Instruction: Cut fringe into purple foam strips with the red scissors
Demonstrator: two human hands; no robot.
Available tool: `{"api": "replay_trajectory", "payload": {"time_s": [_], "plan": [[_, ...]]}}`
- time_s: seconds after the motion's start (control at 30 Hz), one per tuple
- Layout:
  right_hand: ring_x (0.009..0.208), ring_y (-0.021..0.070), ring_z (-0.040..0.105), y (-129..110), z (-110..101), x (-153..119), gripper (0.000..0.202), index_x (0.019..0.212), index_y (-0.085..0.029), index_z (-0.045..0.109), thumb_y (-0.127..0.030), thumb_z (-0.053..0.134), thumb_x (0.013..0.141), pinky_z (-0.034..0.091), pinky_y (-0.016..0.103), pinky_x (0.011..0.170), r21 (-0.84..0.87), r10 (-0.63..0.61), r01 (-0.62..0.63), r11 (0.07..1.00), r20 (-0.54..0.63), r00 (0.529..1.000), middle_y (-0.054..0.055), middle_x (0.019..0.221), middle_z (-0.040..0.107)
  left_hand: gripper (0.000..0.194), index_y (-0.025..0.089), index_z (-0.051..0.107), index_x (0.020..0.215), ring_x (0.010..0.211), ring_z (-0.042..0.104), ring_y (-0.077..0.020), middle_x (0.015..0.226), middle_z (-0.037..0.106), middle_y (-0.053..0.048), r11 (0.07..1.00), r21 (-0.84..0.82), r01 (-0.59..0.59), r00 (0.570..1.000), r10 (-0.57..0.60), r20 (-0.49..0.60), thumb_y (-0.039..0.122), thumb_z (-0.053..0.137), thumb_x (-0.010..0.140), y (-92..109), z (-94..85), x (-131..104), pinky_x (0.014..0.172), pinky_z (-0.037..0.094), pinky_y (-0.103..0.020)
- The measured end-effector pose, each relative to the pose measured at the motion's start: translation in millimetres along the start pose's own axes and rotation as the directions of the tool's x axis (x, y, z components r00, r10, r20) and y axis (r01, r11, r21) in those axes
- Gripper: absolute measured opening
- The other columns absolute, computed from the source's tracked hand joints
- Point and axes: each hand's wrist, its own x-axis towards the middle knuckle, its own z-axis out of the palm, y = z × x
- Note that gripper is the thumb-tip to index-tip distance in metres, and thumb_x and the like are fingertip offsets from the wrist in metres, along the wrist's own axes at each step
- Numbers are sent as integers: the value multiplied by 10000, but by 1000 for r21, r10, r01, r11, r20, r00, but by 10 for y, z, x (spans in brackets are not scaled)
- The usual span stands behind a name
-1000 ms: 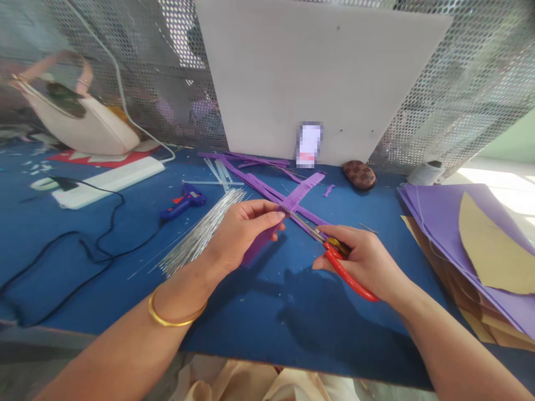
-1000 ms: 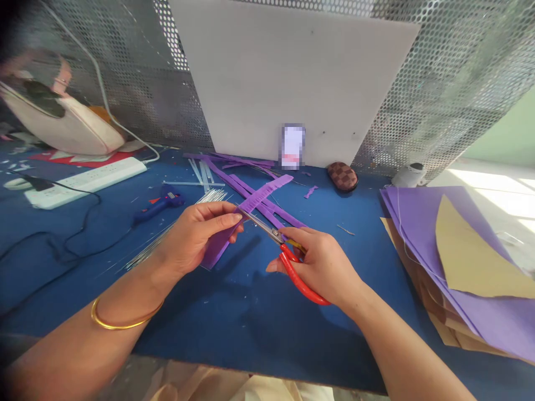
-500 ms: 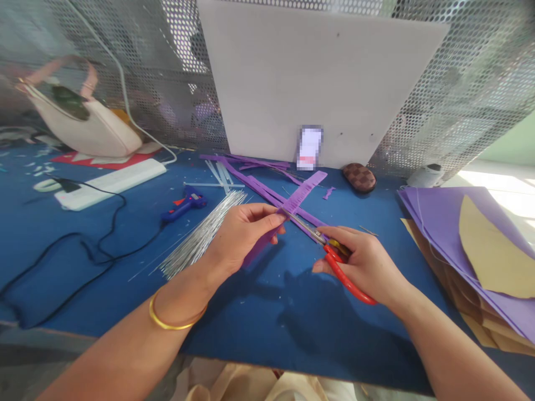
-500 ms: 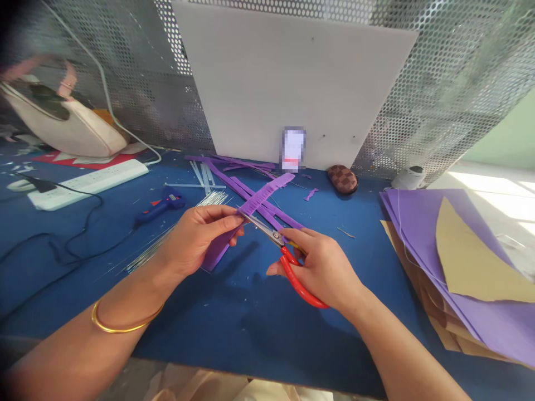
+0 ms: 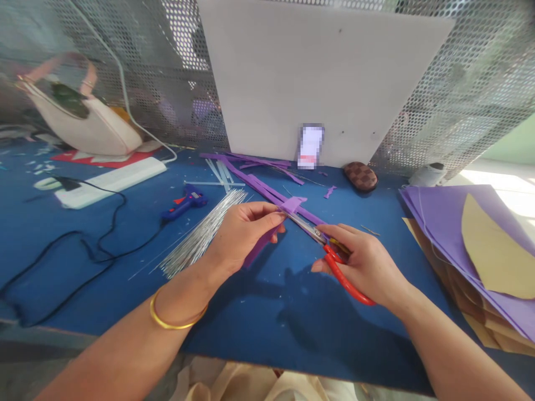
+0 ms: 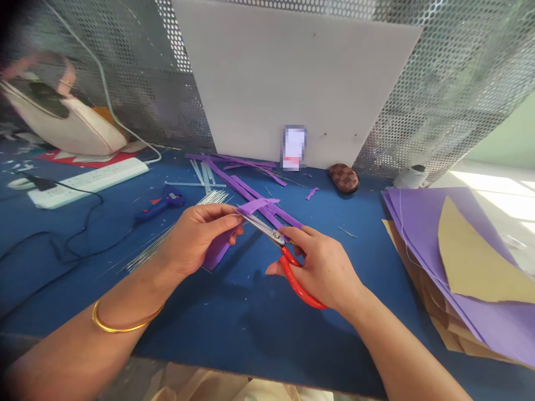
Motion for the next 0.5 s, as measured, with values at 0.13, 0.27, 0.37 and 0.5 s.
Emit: {"api": "replay_trajectory", "payload": {"time_s": [0.13, 0.27, 0.37, 0.5], "plan": [[621, 149, 556, 9, 5, 1, 539, 1167, -205, 656, -570, 679, 771, 456, 263, 563, 12, -1, 1, 1000, -4, 1000, 42, 842, 649, 179, 184, 717, 784, 537, 559, -109, 670, 669, -8, 1000, 11, -5, 1000, 5, 0, 362, 700, 770, -1, 7, -1, 566, 467, -240], [594, 143, 529, 20, 3, 2, 538, 1165, -209, 663, -565, 689, 762, 444, 259, 539, 14, -6, 6, 1000, -7, 1000, 36, 806, 641, 181, 189, 723, 776, 533, 554, -103, 660, 664, -4, 1000, 0, -5, 1000, 5, 4, 369, 700, 774, -6, 9, -1, 565, 465, -236], [592, 142, 524, 19, -1, -1, 515, 1154, -207, 671, -544, 693, 766, 442, 258, 538, 29, 4, -3, 1000, -16, 1000, 33, 794, 635, 173, 191, 730, 779, 534, 556, -99, 654, 663, 1, 1000, -21, -1, 1000, 1, 4, 362, 713, 770, -14, 9, 2, 562, 462, -229], [592, 141, 518, 20, -4, -9, 466, 1138, -219, 678, -512, 697, 776, 434, 257, 542, 48, 1, 0, 999, -10, 1000, 21, 774, 621, 144, 197, 737, 782, 531, 556, -89, 652, 664, 8, 999, -50, 3, 1000, -2, 10, 340, 725, 768, -25, 6, 5, 549, 453, -212]]}}
